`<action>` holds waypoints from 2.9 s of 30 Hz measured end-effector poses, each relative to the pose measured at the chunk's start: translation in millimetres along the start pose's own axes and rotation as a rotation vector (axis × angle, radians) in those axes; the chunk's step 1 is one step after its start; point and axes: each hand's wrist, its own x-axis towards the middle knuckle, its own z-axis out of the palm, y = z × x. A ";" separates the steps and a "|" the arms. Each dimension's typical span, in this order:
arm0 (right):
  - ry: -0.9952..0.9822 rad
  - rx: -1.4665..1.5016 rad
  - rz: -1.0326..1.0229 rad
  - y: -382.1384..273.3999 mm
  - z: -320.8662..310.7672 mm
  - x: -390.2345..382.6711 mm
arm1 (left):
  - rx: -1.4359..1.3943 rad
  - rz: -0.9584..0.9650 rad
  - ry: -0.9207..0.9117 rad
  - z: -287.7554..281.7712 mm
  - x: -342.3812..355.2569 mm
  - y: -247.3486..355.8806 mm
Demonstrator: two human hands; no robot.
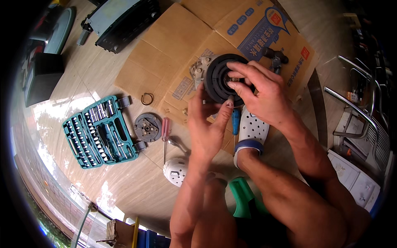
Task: The person uses a hammer and a screwdriver to pry a component from an automotive compressor. They remove a snap ring and then lift a pulley off the compressor body.
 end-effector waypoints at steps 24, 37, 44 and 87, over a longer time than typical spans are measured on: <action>0.014 -0.206 -0.021 -1.0 -12.1 -2.4 | -0.012 -0.001 0.000 0.0 0.1 -0.4; -0.011 -0.153 -0.145 1.1 -8.8 -0.7 | 0.009 0.010 0.007 1.1 -0.1 0.3; -0.038 -0.151 -0.145 1.1 -9.9 -0.7 | 0.037 0.014 0.006 -0.1 0.1 0.9; 0.123 0.254 0.569 24.7 -29.7 -1.6 | 0.441 0.101 -0.033 -8.4 2.6 18.0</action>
